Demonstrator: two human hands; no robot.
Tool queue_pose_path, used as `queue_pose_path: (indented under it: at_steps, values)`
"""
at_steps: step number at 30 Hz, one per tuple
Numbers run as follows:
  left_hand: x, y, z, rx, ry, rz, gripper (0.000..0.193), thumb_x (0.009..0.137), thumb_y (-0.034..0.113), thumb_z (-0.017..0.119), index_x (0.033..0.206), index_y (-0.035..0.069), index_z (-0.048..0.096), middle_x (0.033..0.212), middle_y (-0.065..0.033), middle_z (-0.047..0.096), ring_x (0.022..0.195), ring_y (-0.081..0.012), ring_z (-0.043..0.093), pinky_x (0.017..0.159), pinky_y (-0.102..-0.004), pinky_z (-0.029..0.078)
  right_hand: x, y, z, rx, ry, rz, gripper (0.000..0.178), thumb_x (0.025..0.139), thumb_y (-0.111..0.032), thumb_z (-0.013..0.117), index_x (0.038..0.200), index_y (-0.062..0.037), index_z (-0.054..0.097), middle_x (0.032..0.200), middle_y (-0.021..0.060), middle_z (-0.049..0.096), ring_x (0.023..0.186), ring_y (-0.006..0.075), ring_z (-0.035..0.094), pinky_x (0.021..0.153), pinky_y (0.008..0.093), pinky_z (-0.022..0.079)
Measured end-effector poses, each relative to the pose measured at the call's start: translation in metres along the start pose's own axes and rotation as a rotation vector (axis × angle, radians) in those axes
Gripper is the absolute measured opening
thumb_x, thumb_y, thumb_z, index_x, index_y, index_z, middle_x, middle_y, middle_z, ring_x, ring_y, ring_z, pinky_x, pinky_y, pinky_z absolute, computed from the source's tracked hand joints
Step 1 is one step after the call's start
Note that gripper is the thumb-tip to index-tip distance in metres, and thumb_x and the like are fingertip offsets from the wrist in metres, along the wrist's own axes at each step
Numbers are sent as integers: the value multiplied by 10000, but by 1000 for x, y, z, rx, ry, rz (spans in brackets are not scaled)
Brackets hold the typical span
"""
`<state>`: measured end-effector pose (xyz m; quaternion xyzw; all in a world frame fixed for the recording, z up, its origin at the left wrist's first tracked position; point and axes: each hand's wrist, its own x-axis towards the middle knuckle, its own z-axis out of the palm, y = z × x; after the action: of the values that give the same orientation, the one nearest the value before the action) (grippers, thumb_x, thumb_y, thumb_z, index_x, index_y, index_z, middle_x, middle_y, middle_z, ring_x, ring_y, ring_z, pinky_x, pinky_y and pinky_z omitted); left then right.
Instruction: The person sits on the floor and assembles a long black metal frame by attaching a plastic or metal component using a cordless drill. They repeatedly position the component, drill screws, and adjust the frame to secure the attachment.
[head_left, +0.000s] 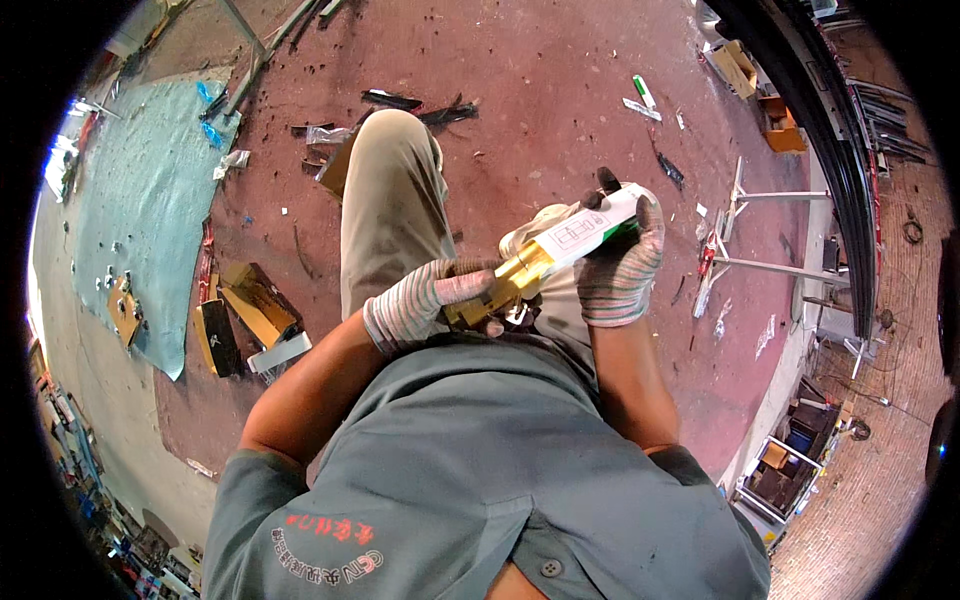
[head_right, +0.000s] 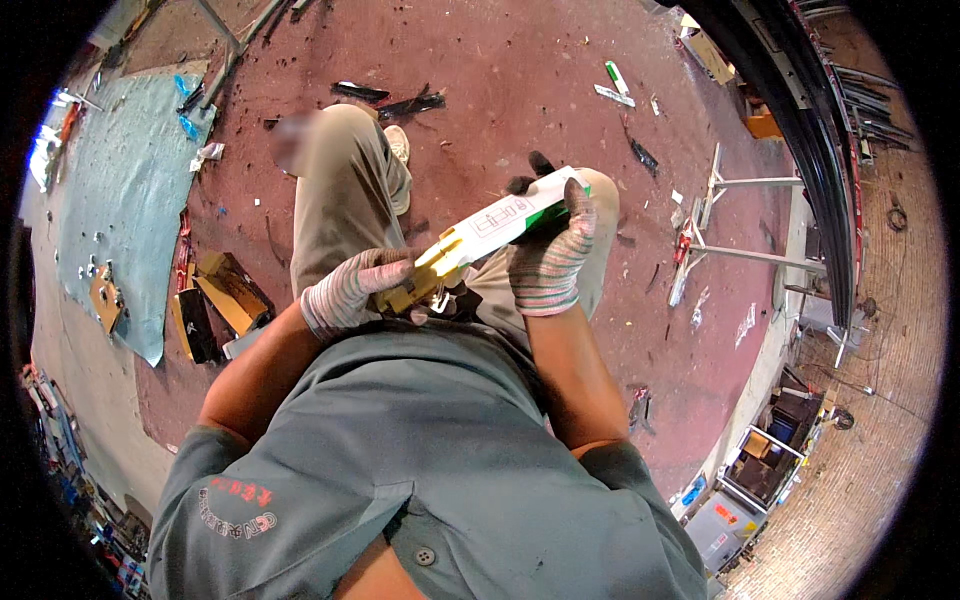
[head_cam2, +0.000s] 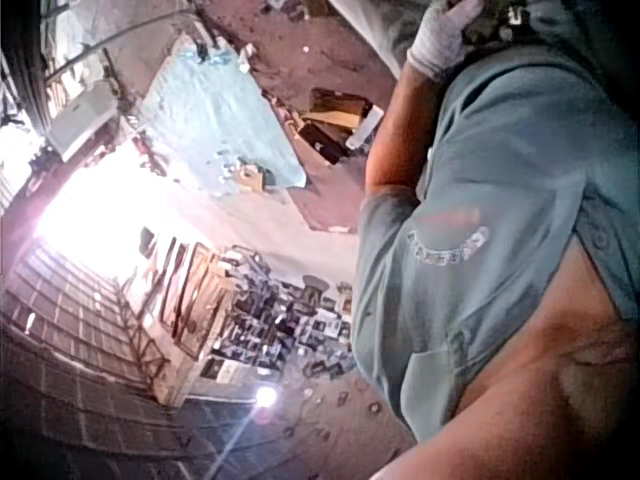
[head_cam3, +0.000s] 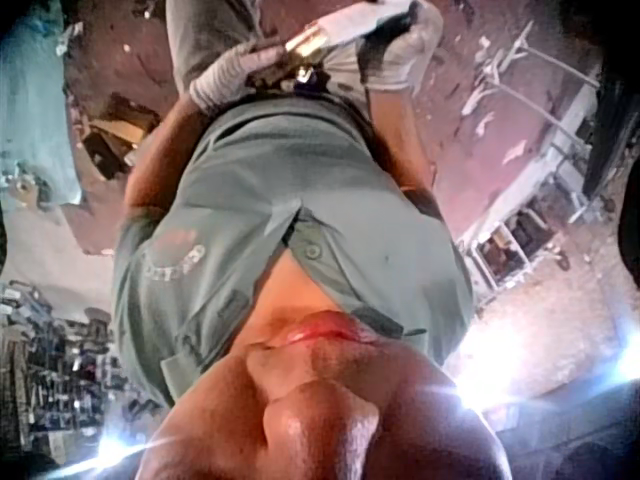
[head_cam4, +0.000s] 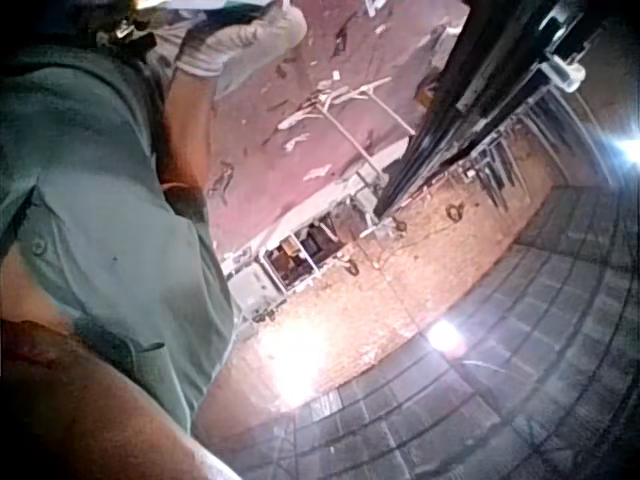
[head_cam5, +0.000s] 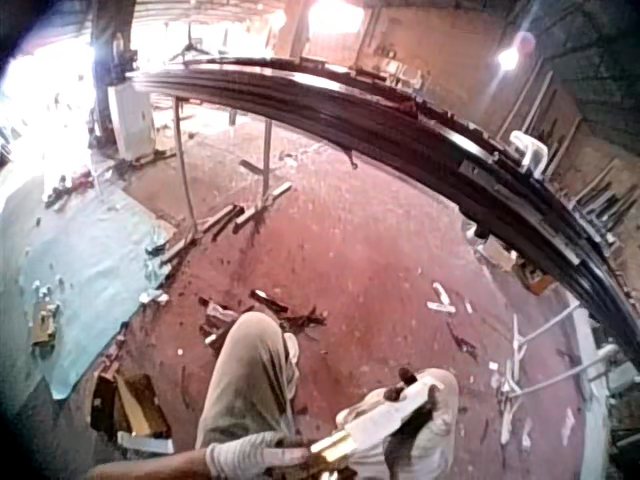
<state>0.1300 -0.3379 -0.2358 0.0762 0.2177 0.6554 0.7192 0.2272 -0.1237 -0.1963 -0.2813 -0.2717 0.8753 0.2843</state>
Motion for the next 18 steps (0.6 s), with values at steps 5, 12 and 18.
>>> queue_pose_path:
  at_steps: [5,12,18]
  values:
    - [-2,7,6,123,59,1,601,922,409,615,1303,-36,480,1172,-124,616,948,-138,584,770,-260,512,21,-10,-7,-95,156,-183,422,880,-377,596,1099,-16,597,864,92,646,796,220,635,689,351,530]
    - [-1,-1,-8,-25,142,99,569,918,398,619,1275,-30,505,1127,-121,631,940,-167,608,815,-278,496,51,-20,-42,-471,74,-130,514,850,-388,707,1186,-25,565,1050,100,651,851,175,607,737,319,513]
    - [6,1,-11,-215,253,179,511,936,338,593,1302,-3,491,1162,-121,625,1044,-222,615,931,-349,490,-2,21,-28,-644,-339,85,442,909,-232,657,1249,28,548,1196,112,612,1072,171,592,923,276,496]
